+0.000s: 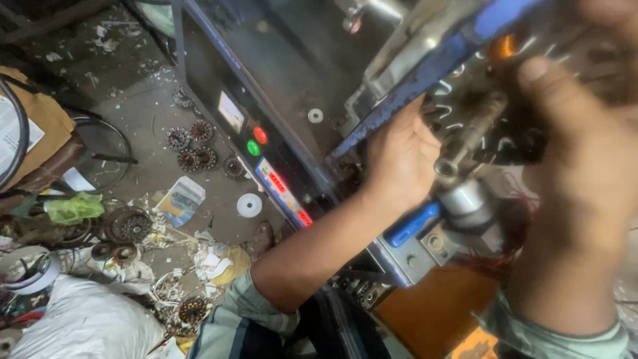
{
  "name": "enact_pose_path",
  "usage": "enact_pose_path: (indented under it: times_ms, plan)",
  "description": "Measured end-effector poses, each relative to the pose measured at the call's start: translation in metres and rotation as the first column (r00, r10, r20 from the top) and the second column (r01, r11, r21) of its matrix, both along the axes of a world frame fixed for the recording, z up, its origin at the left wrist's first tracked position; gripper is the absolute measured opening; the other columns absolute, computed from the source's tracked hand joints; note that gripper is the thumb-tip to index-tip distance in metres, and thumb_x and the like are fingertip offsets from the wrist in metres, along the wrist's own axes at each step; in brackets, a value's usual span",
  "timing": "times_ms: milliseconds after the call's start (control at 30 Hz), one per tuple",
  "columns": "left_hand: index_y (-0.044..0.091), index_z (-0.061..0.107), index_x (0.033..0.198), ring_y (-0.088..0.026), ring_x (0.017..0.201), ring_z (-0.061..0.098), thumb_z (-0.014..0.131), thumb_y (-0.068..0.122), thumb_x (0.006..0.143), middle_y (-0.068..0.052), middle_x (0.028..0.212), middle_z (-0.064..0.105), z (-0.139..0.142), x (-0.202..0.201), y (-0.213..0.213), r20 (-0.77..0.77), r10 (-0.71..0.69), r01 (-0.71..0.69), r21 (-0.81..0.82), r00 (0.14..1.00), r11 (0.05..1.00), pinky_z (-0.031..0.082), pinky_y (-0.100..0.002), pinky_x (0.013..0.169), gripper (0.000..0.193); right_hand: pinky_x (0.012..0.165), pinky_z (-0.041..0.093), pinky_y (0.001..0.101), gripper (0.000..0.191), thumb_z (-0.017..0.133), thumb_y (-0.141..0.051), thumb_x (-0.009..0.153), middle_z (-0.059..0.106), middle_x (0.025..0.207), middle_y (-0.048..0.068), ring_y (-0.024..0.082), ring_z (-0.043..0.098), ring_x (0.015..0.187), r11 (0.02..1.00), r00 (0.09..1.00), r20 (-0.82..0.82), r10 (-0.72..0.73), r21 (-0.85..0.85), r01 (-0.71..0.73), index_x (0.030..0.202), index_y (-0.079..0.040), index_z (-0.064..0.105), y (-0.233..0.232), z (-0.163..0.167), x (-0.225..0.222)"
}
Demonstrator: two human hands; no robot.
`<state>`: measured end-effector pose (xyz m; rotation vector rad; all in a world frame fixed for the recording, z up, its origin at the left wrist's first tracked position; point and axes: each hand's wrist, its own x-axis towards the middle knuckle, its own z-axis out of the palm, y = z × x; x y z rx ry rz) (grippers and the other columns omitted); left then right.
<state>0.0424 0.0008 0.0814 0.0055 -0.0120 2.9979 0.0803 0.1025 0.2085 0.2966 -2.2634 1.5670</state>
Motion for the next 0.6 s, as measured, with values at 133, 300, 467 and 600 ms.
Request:
enact_pose_path:
  times_ms: [133, 300, 467, 600]
  plan:
    - [0.007, 0.065, 0.115, -0.015, 0.100, 0.066, 0.065, 0.030, 0.107, -0.007, 0.114, 0.067, -0.004, 0.003, -0.001, -0.126, -0.079, 0.083, 0.034, 0.989, 0.996, 0.054, -0.029, 0.086, 0.024, 0.109, 0.057, 0.0332, 0.042, 0.072, 0.000, 0.106, 0.063, 0.132, 0.011, 0.023, 0.067, 0.118, 0.999, 0.999, 0.015, -0.042, 0.017, 0.042, 0.145, -0.004, 0.057, -0.007, 0.003, 0.005]
    - [0.004, 0.064, 0.117, -0.018, 0.103, 0.067, 0.060, 0.029, 0.112, -0.010, 0.113, 0.068, -0.007, 0.003, 0.000, -0.173, -0.103, 0.119, 0.085, 0.980, 0.989, 0.056, -0.034, 0.093, 0.025, 0.110, 0.060, 0.0340, 0.034, 0.067, -0.014, 0.104, 0.069, 0.127, 0.010, 0.021, 0.071, 0.115, 0.996, 0.985, 0.147, -0.086, -0.008, 0.088, 0.136, -0.004, 0.062, -0.016, 0.012, 0.002]
    - [0.005, 0.064, 0.114, -0.016, 0.103, 0.066, 0.057, 0.021, 0.115, -0.007, 0.111, 0.069, -0.020, -0.001, 0.010, -0.095, -0.078, 0.082, 0.042, 0.992, 0.996, 0.055, -0.030, 0.086, 0.018, 0.102, 0.057, 0.0324, 0.033, 0.061, -0.023, 0.109, 0.071, 0.121, 0.009, 0.019, 0.071, 0.109, 0.998, 0.978, 0.207, 0.004, -0.055, 0.008, 0.133, -0.002, 0.064, -0.016, 0.014, 0.002]
    - [-0.002, 0.063, 0.114, -0.016, 0.093, 0.065, 0.053, 0.011, 0.117, -0.012, 0.110, 0.068, -0.024, -0.001, 0.010, -0.274, -0.041, 0.109, 0.240, 0.961, 0.965, 0.053, -0.027, 0.073, 0.016, 0.100, 0.058, 0.0345, 0.034, 0.062, -0.027, 0.107, 0.073, 0.116, 0.009, 0.020, 0.072, 0.104, 0.992, 0.956, 0.291, 0.031, -0.129, 0.007, 0.130, -0.003, 0.067, -0.015, 0.015, 0.000]
